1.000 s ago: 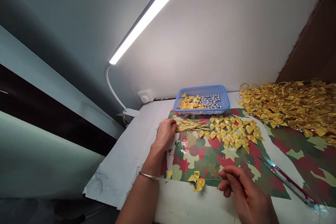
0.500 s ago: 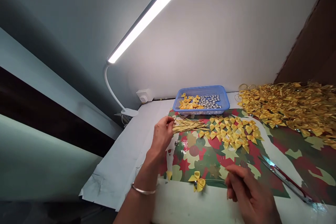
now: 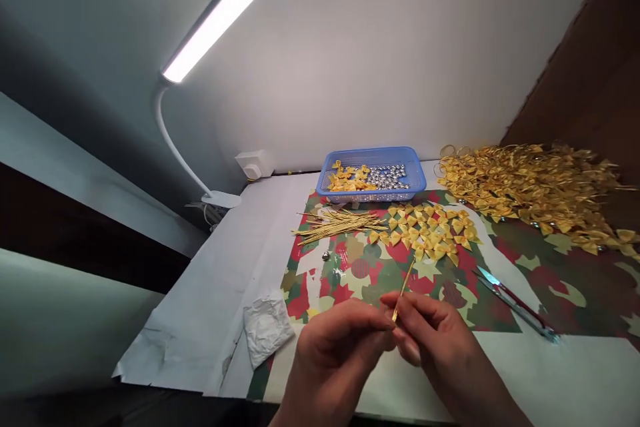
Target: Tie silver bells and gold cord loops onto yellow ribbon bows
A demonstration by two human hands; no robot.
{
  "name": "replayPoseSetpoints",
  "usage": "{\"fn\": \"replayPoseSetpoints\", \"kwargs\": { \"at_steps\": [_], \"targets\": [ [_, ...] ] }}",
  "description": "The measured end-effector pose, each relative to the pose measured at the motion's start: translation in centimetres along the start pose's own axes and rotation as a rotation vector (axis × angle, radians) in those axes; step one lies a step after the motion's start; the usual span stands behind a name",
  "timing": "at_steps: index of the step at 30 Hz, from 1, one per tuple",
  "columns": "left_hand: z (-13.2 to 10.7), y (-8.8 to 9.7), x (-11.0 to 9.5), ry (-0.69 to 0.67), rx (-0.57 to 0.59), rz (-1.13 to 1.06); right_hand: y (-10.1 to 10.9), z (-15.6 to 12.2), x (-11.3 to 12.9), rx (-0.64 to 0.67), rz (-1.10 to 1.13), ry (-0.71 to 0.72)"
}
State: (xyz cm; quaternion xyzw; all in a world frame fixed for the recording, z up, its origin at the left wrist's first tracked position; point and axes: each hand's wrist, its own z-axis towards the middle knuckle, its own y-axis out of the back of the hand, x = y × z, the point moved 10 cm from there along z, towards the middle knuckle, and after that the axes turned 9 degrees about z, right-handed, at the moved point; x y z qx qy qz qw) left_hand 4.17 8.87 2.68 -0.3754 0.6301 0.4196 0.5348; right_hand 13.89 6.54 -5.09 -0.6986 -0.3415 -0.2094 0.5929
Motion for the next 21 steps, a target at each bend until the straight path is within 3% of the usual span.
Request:
{"fn": "replayPoseSetpoints", "kwargs": {
  "at_steps": [3, 6, 10, 15, 21],
  "targets": [
    [-0.2, -1.1, 1.3, 0.077, 0.113, -0.094, 1.4, -0.3, 0.1, -0.112, -0.017, 0.067],
    [-0.7, -1.7, 3.3, 0.192, 0.199, -0.195, 2.1, -0.8, 0.2, -0.167, -0.185, 0.117],
    [-1.5, -1.4, 5.6, 0.323, 0.195, -0.293, 1.2, -1.8, 2.8, -0.185, -0.537, 0.419],
    [-2.2, -1.1, 6.9, 0.415, 0.204, -0.365, -1.7, -4.6, 5.1, -0.057, -0.956, 0.844],
    [-2.5, -1.6, 6.4, 0.388, 0.274, -0.375, -3.7, -5.9, 4.7, 0.170, -1.117, 0.955]
  ]
}}
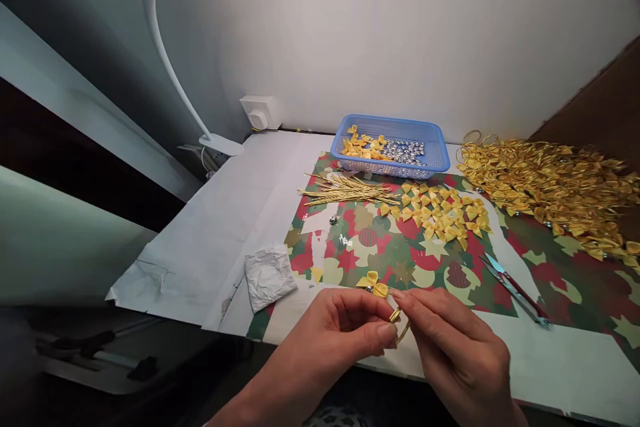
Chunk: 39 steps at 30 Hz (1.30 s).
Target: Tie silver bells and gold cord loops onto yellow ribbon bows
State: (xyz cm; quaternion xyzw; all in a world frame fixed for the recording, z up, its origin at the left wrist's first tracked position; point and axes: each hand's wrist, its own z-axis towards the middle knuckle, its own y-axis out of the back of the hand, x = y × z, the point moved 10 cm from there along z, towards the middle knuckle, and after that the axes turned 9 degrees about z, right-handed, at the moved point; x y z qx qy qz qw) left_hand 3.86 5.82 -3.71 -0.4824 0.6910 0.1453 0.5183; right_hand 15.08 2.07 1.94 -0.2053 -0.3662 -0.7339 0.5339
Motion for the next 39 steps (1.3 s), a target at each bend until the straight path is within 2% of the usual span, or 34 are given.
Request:
{"fn": "replayPoseSetpoints", "kwargs": {
  "at_steps": [6, 13, 22, 25, 32, 39],
  "targets": [
    [-0.2, 0.3, -0.1, 0.006, -0.037, 0.042, 0.2, -0.1, 1.4, 0.040, -0.157, 0.108],
    [-0.2, 0.5, -0.2, 0.021, -0.059, 0.023, -0.1, 0.2, 2.0, 0.054, -0.132, 0.162],
    [0.1, 0.5, -0.7, -0.004, -0.047, 0.126, -0.5, 0.3, 2.1, 0.090, -0.179, 0.187],
    [0.3, 0.8, -0.2, 0.028, -0.062, 0.074, -0.3, 0.4, 1.7, 0.081, -0.115, 0.149],
    [0.5, 0.2, 1.0, 0.138, 0.012, -0.172, 0.1, 1.0, -1.2, 0.087, 0.262, -0.130],
    [0.5, -0.3, 1.5, 0.177, 0.065, -0.241, 0.2, 1.8, -0.2, 0.122, 0.165, -0.032]
  ]
}}
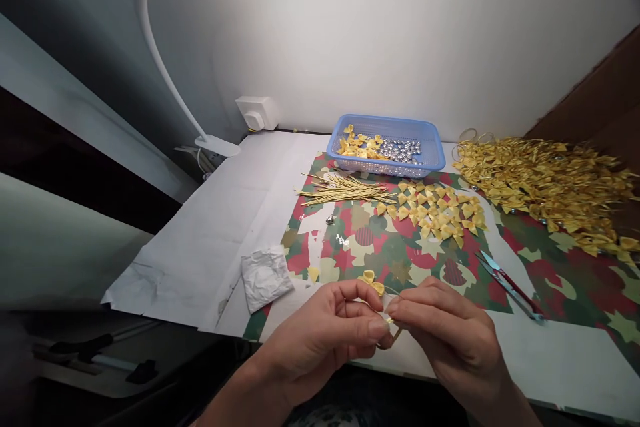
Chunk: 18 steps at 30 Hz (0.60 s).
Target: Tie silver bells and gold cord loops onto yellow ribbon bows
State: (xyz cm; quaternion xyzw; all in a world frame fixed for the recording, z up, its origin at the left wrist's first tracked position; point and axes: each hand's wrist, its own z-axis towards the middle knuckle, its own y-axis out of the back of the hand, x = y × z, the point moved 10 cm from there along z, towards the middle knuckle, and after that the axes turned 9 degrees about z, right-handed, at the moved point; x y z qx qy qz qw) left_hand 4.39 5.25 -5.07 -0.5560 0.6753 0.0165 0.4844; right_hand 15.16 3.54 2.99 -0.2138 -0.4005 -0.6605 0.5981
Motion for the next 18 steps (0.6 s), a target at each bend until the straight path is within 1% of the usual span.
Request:
{"fn": "replayPoseSetpoints", "kwargs": {
  "at_steps": [2, 5, 8, 11, 14, 16, 18],
  "targets": [
    [-0.2, 0.0, 0.0, 0.003, -0.001, -0.010, -0.2, 0.1, 0.2, 0.011, -0.040, -0.002],
    [-0.5, -0.2, -0.4, -0.026, -0.001, 0.031, -0.3, 0.0, -0.1, 0.003, -0.080, -0.072],
    [-0.8, -0.5, -1.4, -0.137, -0.026, 0.185, -0.3, -0.1, -0.2, -0.001, -0.103, -0.135],
    [-1.1, -0.3, -2.7, -0.278, -0.151, 0.430, -0.5, -0.3, -0.3, 0.021, -0.103, -0.171],
    [-1.7, 0.0, -3.8, -0.350, -0.302, 0.695, -0.6, -0.3, -0.5, 0.021, -0.145, -0.196],
    [-2.0, 0.1, -4.2, -0.372, -0.353, 0.834, -0.8, -0.3, -0.6, 0.034, -0.176, -0.199],
    [-2.1, 0.0, -4.2, -0.375, -0.354, 0.875, -1.0, -0.4, -0.6, 0.054, -0.193, -0.204]
  ]
}}
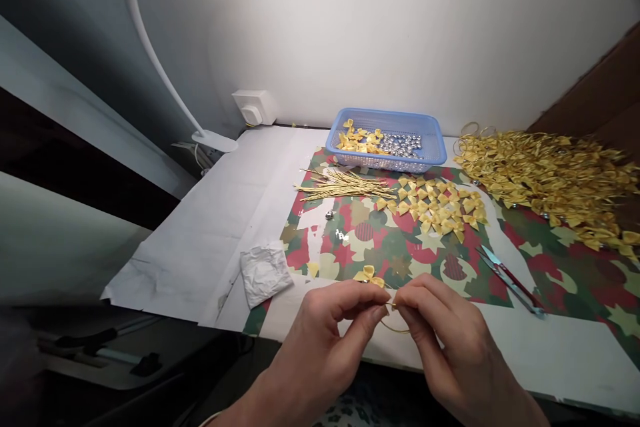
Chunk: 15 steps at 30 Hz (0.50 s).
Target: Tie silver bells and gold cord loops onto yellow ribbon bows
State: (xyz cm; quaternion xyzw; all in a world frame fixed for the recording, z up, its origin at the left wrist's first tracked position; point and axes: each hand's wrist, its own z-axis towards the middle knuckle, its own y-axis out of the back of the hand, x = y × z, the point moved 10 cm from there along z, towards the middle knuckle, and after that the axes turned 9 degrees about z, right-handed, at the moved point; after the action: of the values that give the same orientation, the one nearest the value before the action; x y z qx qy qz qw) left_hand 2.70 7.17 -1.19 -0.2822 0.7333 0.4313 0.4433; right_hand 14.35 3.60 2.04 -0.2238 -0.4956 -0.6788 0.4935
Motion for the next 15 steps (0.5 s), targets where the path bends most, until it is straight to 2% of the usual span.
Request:
{"fn": "replayPoseSetpoints", "kwargs": {
  "at_steps": [3, 6, 8, 11, 15],
  "targets": [
    [0.0, -0.7, 0.5, 0.047, 0.062, -0.226, -0.1, -0.1, 0.0, 0.018, -0.029, -0.011],
    [-0.1, -2.6, 1.0, 0.143, 0.192, -0.526, 0.2, -0.1, 0.2, -0.010, -0.049, -0.001],
    [-0.1, -3.4, 1.2, 0.173, 0.225, -0.614, 0.5, 0.0, 0.4, -0.037, -0.045, 0.016],
    [0.3, -2.7, 1.5, 0.153, 0.121, -0.564, 0.6, 0.1, 0.5, -0.061, -0.045, 0.026],
    [0.5, -1.6, 1.0, 0.063, 0.038, -0.335, 0.7, 0.0, 0.5, -0.068, -0.043, 0.024]
  ]
}}
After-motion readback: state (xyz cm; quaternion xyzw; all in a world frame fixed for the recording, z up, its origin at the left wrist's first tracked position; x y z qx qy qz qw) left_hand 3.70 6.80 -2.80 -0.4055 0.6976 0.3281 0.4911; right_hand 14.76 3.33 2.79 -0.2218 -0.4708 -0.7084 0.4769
